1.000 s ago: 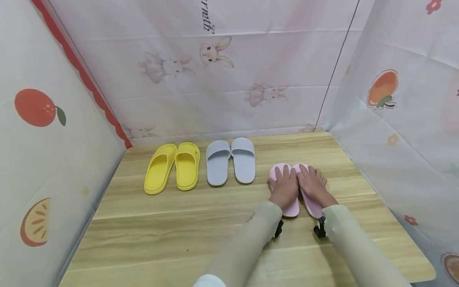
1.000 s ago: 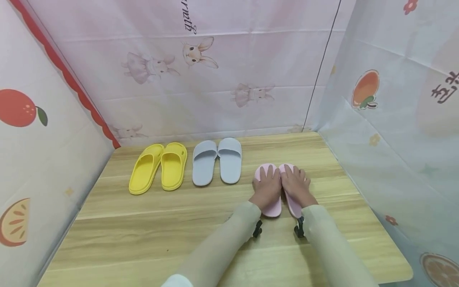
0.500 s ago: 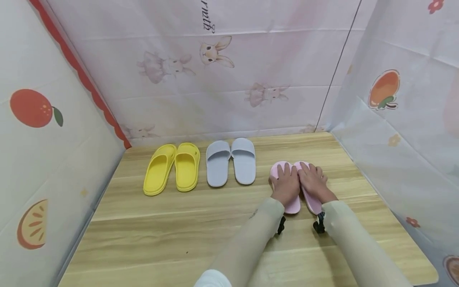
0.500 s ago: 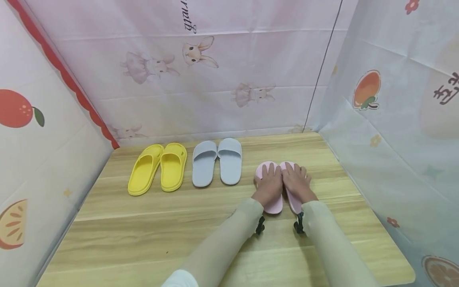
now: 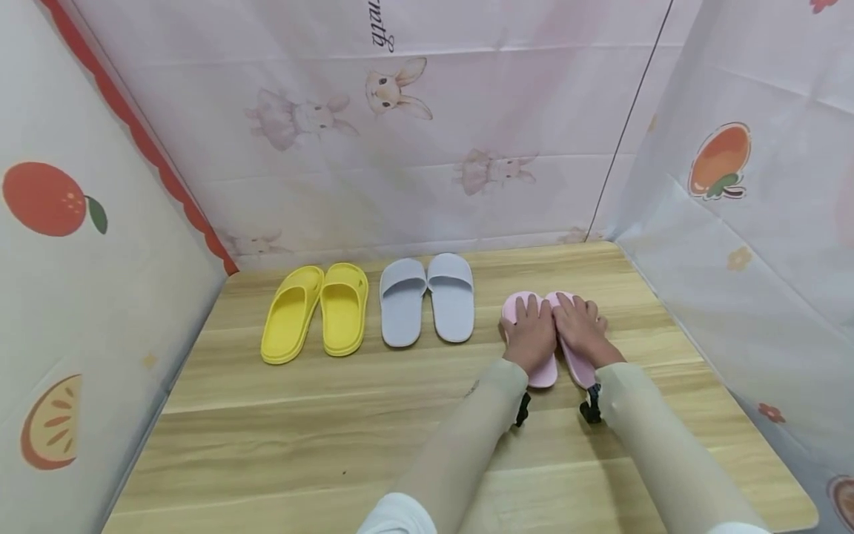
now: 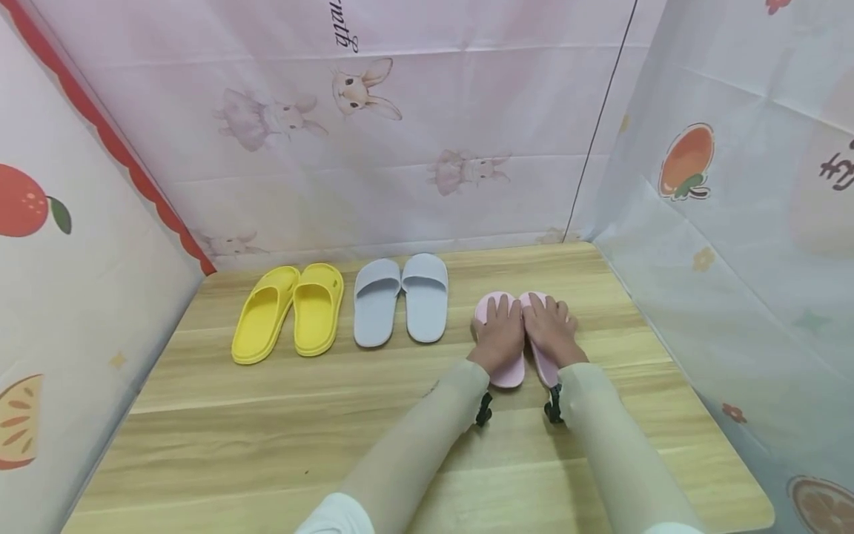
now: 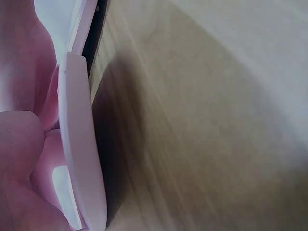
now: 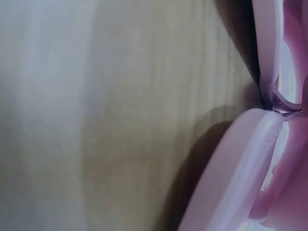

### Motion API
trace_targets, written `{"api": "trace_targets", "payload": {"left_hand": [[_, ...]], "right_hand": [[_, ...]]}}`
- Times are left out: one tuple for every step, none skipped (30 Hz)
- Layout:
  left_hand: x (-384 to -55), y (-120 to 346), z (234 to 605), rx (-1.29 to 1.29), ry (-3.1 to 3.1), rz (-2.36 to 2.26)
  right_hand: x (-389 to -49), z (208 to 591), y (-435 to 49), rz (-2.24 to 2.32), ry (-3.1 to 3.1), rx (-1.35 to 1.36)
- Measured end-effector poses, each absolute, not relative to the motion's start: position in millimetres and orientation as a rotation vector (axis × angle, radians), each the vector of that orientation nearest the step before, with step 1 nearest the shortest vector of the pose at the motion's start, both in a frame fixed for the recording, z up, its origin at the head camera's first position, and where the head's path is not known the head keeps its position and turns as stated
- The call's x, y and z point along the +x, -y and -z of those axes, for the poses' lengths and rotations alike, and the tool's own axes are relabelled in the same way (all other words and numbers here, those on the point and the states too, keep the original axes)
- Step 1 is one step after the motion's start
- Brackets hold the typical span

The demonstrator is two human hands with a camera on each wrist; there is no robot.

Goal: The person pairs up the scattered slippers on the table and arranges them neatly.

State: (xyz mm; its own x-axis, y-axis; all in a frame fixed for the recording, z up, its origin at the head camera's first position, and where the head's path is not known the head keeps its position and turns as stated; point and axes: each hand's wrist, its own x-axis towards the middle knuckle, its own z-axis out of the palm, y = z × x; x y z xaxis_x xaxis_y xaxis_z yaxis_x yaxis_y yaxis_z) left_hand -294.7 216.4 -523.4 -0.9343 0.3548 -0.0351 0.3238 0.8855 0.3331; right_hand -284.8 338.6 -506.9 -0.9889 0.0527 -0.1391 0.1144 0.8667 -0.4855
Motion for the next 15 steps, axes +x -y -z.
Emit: {"api": "trace_targets", "payload": {"left_hand": [[-296.8, -216.0, 523.2, 0.533, -2.954, -0.5], [-298.9, -215.8, 523.6, 0.533, -2.954, -0.492], [-299.5, -215.0, 522.8, 0.536, -2.958, -0.487], [-300.0, -214.3, 522.0, 0.541, -2.96, -0.488], [-300.4, -213.5, 520.9, 0.546, -2.963, -0.487], [-300.5, -212.7, 519.6, 0.55, -2.965, -0.486], [-300.7, -211.9, 518.2, 0.553, -2.97, -0.477], [-300.8, -211.4, 516.6, 0.554, -2.975, -0.466], [-301.1, -211.0, 515.4, 0.554, -2.975, -0.471], [-302.5, -211.4, 515.2, 0.546, -2.973, -0.468], [-303.6, -212.0, 514.8, 0.541, -2.973, -0.463], [-304.6, -212.8, 514.7, 0.537, -2.974, -0.46], [-306.0, -214.1, 515.3, 0.532, -2.97, -0.468], [-307.0, -215.5, 515.9, 0.528, -2.965, -0.477], [-308.0, -216.8, 516.7, 0.524, -2.965, -0.482]], "right_hand": [[-286.8, 506.4, -338.5, 0.766, -2.914, 0.131], [-288.3, 505.8, -338.2, 0.763, -2.911, 0.131], [-289.5, 504.9, -337.8, 0.759, -2.909, 0.132], [-290.8, 504.2, -337.8, 0.756, -2.907, 0.132], [-292.1, 503.7, -337.7, 0.754, -2.907, 0.131], [-293.1, 503.0, -337.5, 0.756, -2.908, 0.13], [-294.3, 502.7, -337.5, 0.756, -2.91, 0.128], [-295.3, 502.3, -337.2, 0.761, -2.911, 0.125], [-296.4, 502.2, -337.2, 0.764, -2.913, 0.121], [-298.0, 502.9, -337.7, 0.767, -2.913, 0.117], [-299.3, 503.5, -338.3, 0.767, -2.917, 0.116], [-300.1, 503.8, -339.0, 0.767, -2.92, 0.114], [-301.2, 504.6, -340.1, 0.765, -2.923, 0.113], [-302.0, 505.1, -341.3, 0.763, -2.923, 0.111], [-302.8, 505.8, -342.5, 0.763, -2.923, 0.115]]}}
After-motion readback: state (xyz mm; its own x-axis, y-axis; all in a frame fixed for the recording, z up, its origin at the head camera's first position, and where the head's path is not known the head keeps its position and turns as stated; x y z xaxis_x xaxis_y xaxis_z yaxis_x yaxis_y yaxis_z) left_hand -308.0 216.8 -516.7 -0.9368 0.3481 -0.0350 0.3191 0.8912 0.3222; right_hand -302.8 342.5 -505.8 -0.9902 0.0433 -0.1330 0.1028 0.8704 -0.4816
